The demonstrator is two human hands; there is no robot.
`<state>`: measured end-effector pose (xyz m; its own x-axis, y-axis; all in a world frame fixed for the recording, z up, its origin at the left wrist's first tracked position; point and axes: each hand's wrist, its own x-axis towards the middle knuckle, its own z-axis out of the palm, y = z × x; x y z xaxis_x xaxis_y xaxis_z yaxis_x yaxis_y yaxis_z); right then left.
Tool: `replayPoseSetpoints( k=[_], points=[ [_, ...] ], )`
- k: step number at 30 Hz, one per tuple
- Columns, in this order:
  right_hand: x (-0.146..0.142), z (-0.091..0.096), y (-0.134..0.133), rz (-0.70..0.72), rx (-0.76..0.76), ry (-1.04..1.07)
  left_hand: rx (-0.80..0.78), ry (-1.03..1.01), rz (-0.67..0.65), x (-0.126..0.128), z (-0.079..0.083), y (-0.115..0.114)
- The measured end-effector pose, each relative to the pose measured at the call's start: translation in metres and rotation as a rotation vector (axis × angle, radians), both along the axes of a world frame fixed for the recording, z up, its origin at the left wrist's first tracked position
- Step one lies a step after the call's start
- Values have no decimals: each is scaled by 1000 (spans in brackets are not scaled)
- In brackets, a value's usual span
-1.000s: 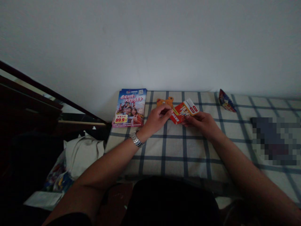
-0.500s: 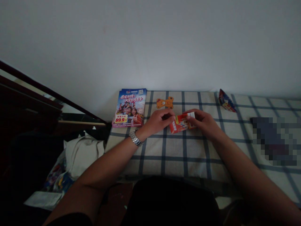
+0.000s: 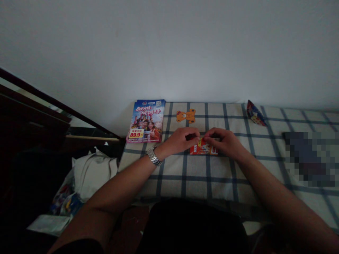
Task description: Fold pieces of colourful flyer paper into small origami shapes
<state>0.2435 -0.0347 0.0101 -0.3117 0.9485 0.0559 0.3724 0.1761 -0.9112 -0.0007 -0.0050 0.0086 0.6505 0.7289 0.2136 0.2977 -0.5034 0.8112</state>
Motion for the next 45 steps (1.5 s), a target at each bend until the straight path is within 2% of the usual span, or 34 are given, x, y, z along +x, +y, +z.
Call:
replayPoseSetpoints(
  k=[8, 15, 24, 31, 36, 45],
  points=[
    [-5, 2, -3, -74, 114, -81, 85, 20, 56, 4, 0, -5],
    [-10, 1, -5, -53, 88, -33, 121, -39, 75, 7, 0, -6],
    [-6, -2, -4, -40, 91, -85, 51, -44, 104, 6, 0, -3],
    [-8, -3, -4, -46, 137, -86, 75, -28, 100, 9, -2, -7],
    [-8, -3, -6, 2, 136, -56, 86, -39, 94, 8, 1, -6],
    [0, 0, -1, 50, 280, -163, 62, -27, 127, 1, -2, 1]
  ],
)
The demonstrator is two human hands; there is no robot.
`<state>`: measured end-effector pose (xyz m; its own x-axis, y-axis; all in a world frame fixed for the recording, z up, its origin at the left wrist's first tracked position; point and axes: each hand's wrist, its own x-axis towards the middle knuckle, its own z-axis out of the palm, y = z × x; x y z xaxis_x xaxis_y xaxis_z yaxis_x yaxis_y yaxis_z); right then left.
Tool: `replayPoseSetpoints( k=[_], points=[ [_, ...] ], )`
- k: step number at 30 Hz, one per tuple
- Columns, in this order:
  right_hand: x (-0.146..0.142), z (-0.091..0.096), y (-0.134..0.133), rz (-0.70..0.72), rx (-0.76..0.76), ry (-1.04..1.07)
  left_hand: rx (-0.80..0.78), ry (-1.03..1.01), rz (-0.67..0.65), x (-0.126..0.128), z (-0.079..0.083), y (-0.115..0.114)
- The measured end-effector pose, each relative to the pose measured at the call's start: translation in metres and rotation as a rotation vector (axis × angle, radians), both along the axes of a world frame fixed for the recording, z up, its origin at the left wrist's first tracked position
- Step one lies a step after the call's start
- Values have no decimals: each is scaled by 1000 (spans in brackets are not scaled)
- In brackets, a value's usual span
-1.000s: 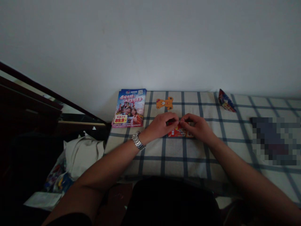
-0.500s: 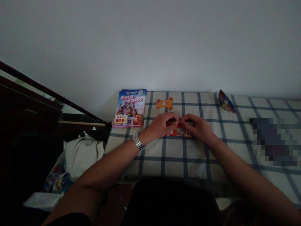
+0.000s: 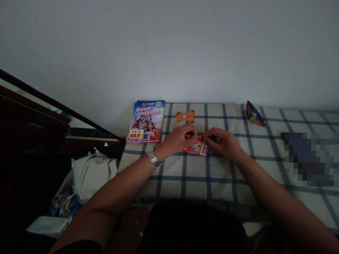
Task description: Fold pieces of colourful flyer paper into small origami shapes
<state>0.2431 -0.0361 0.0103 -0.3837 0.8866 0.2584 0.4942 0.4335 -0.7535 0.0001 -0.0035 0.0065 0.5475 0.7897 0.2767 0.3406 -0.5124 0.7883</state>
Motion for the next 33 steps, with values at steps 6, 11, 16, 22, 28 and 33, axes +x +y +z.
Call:
replayPoseSetpoints(
  k=[6, 11, 16, 22, 28, 33],
  points=[
    [3, -7, 2, -92, 3, -36, 145, 40, 121, 1, -2, 1],
    [4, -9, 4, -227, 12, -104, 418, 186, 118, 1, 1, -1],
    [5, -10, 7, -236, 68, -172, 469, 370, -63, 4, -3, -6],
    [5, -11, 8, -165, 125, -227, 461, 402, -83, 4, -5, -6],
    [9, -12, 10, -128, 129, -251, 450, 409, -52, 6, -2, -11],
    [13, -16, 12, -75, 162, -291, 491, 415, -42, 5, -3, -10]
  ],
)
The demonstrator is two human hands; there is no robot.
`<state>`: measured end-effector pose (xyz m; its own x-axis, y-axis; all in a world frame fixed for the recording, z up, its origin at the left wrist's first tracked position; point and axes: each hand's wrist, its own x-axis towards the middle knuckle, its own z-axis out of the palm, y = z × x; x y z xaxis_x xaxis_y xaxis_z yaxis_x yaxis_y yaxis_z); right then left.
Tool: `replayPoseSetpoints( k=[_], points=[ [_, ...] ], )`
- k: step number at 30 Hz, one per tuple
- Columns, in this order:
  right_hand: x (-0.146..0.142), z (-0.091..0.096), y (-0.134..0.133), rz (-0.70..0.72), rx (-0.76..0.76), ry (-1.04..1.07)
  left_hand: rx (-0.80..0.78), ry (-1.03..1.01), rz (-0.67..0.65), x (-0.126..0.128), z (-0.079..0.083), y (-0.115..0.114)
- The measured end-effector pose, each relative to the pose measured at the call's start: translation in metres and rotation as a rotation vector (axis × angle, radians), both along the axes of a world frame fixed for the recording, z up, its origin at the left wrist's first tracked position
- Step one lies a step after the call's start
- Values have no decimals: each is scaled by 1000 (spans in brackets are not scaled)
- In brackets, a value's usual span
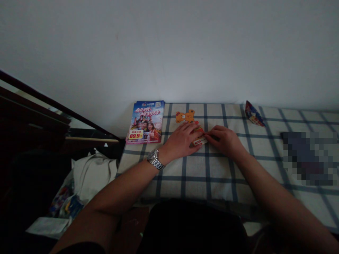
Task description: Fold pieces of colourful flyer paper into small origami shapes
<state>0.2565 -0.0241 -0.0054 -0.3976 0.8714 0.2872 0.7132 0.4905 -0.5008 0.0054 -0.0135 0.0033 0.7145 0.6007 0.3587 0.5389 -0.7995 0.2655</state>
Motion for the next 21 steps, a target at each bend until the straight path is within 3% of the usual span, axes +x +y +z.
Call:
replayPoseSetpoints(
  k=[7, 21],
  points=[
    [2, 2, 2, 0, -1, -20, -15, 14, -92, -8, -3, 10],
    [-6, 0, 8, -95, 75, -46, -2, 79, -126, -10, 1, 9]
  ],
)
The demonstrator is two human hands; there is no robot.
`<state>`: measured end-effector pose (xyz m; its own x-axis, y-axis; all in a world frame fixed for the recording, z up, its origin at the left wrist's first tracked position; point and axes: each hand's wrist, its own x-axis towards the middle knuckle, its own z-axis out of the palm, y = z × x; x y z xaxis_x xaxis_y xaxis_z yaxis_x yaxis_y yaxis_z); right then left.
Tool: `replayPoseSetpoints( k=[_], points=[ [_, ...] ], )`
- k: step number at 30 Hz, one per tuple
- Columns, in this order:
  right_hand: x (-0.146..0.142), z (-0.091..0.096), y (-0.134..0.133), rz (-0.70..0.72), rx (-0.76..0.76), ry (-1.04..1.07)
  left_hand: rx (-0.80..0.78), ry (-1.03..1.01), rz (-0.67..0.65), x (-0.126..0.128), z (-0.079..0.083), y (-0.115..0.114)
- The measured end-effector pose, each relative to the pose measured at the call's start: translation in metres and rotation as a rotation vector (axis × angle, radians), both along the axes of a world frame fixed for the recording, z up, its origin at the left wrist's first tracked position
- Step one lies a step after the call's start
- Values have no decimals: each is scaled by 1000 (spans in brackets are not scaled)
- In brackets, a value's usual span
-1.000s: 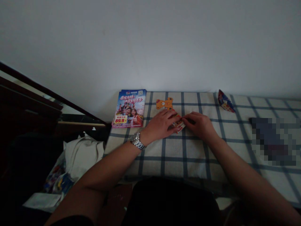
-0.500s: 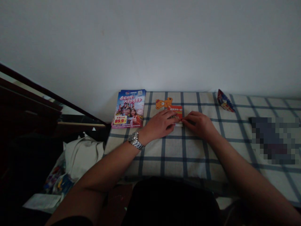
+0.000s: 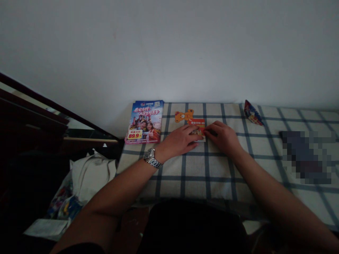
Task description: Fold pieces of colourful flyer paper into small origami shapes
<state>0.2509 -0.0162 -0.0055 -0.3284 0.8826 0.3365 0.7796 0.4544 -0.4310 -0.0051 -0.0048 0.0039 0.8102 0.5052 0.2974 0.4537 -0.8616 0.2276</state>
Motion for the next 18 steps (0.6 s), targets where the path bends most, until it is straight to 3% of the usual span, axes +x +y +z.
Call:
replayPoseSetpoints(
  k=[11, 18],
  points=[
    [-2, 11, 1, -16, -33, -72, -23, -8, 14, 1, 0, -1],
    [5, 6, 2, 65, -50, -21, -42, -44, 28, 2, -2, -2]
  ],
)
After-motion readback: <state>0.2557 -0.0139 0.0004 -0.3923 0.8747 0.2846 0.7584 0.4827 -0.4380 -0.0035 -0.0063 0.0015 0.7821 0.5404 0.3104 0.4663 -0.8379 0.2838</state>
